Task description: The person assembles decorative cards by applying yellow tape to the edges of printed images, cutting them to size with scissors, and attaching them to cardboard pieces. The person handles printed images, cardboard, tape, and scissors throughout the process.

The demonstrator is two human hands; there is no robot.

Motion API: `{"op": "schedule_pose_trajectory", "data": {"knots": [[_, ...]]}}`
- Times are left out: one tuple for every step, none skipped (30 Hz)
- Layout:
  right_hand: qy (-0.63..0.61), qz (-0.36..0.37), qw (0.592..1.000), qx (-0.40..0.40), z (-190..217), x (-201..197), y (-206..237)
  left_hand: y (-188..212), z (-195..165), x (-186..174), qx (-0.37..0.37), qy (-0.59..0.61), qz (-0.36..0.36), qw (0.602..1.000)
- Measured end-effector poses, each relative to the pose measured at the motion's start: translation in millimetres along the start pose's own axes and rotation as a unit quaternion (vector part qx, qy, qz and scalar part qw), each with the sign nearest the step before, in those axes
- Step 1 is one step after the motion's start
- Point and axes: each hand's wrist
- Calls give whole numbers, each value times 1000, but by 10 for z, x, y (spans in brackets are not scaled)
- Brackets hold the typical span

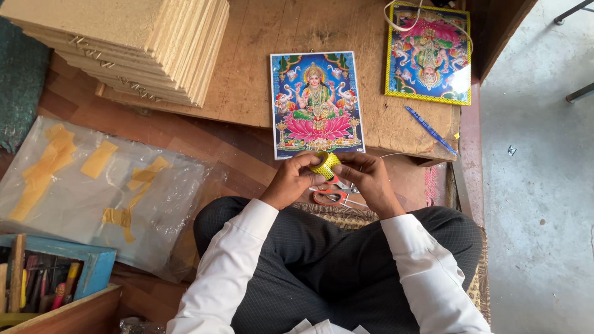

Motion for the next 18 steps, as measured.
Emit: {"op": "schedule_pose_trajectory", "data": {"knots": [[-18,-10,1000,0,-32,0,-4,0,-3,1,-20,12,-5,1000],[-34,-8,999,-7,-64,-3,-9,3,-11,3,0,-24,-3,1000],[-50,-6,999,-14,-91,-12,-12,5,-27,11,21,-61,0,998],[-65,-4,998,-22,-123,-17,-14,11,-42,18,41,-97,4,994],[-64,-9,998,-22,-150,-23,-16,18,-61,30,16,-93,0,996],[-63,-15,998,-21,-179,-26,-17,26,-76,39,-10,-88,-4,996],[-62,-21,998,-20,-209,-28,-13,33,-88,46,-36,-82,-8,996],[-69,-23,997,-14,-243,-22,-2,40,-94,46,-51,-105,-11,993],[-76,-24,997,-9,-283,-8,7,45,-90,46,-64,-128,-15,990],[-83,-25,996,-5,-323,2,15,46,-76,47,-78,-151,-18,985],[-85,-32,996,6,-373,24,17,45,-52,43,-76,-172,-17,982],[-88,-40,995,17,-434,54,19,45,-17,47,-76,-191,-16,978],[-90,-47,994,30,-498,79,19,44,27,52,-77,-211,-15,974],[-102,-63,993,24,-565,96,9,41,77,61,-72,-254,-20,964],[-113,-80,990,17,-634,104,-9,37,127,67,-66,-297,-23,952],[-124,-97,987,9,-705,96,-26,34,173,66,-59,-339,-25,939],[-103,-118,988,3,-781,85,-41,39,209,46,-5,-369,-40,929],[-83,-138,987,-5,-860,71,-64,50,229,-2,51,-398,-55,915]]}}
Point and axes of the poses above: each hand's wrist, its own y-axis away from the middle knuckle, its own x-axis out of the palm, z = x × y, and after that the axes turned 2 degrees about -y, right-handed
